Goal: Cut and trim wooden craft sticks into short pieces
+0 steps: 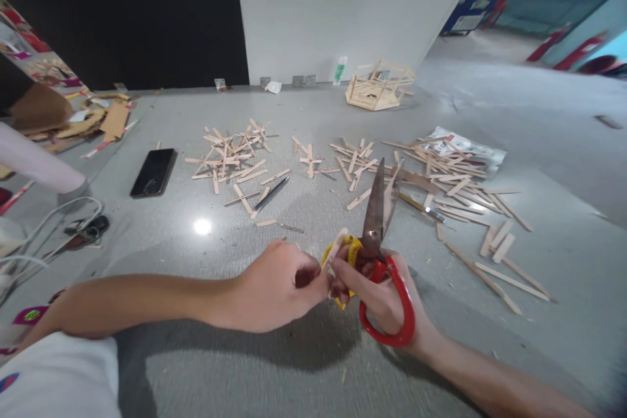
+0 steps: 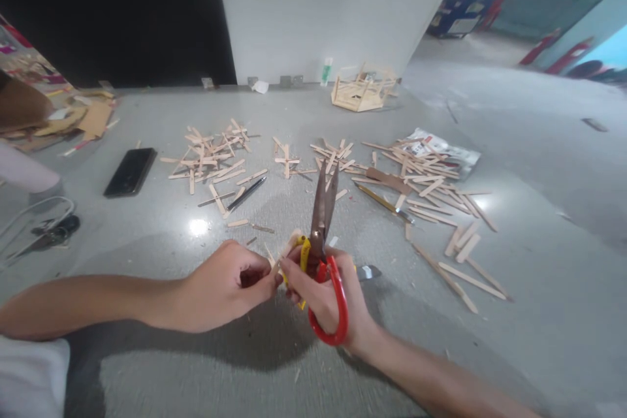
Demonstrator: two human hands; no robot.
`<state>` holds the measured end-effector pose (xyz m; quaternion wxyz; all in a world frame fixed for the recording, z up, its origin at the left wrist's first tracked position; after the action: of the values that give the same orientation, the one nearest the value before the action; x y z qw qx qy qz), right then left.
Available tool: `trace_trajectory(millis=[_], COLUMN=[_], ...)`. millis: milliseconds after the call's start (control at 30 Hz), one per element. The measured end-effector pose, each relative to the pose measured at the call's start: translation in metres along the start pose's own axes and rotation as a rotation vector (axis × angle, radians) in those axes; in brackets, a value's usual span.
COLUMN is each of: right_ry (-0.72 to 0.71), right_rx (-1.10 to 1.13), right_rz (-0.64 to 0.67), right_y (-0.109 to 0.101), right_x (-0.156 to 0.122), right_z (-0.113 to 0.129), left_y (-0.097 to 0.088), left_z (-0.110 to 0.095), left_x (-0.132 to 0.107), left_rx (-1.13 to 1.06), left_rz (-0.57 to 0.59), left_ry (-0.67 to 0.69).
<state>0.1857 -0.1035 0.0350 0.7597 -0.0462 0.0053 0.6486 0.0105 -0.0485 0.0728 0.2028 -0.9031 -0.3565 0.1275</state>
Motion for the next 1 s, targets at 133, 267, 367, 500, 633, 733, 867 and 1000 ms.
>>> trace_trajectory(millis=[133,267,367,500,633,733,867,1000], right_ry=[0.012,0.022,0.002,-0.007,0.068,0.017,-0.01,-0.015], right_rx=[-0.032,-0.014,-0.005,0.039,0.226,0.238,0.198,0.194], right_rz=[-0.025,-0.02,0.004,0.016,-0.083,-0.089,-0.109,-0.109], right_y=[-0.001,0.0,0.001,0.001,-0.002,-0.004,-0.005,-0.007], right_x=[0.002,0.002,0.002,0.001,0.003,0.005,0.005,0.004], right_z=[-0.002,0.0,0.001,-0.002,-0.007,-0.005,0.0,-0.001], left_y=[-0.001,0.0,0.0,0.0,-0.001,0.0,-0.001,-0.009], left_z=[0.001,0.002,0.004,0.003,0.009,0.019,0.023,0.006], left_x=[0.0,0.002,0.002,0.002,0.0,-0.002,-0.003,0.0], left_rx=[0.003,0.029,0.03,0.059,0.445,0.818,0.916,0.563], left_rz=[0.004,0.028,0.049,0.044,-0.133,-0.196,-0.171,-0.161], left_ry=[-0.026,0.019,0.037,0.044,0.186,0.374,0.484,0.319])
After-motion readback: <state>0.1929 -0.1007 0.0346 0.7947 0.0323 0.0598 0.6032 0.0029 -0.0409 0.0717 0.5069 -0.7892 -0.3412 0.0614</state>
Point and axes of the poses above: each hand's wrist, its own x-axis towards the middle knuckle, its own y-axis out of the palm, z = x × y, the point moved 1 cm from there along x, towards the middle knuckle, and after that the axes turned 6 degrees about -z, right-handed, at the moved point
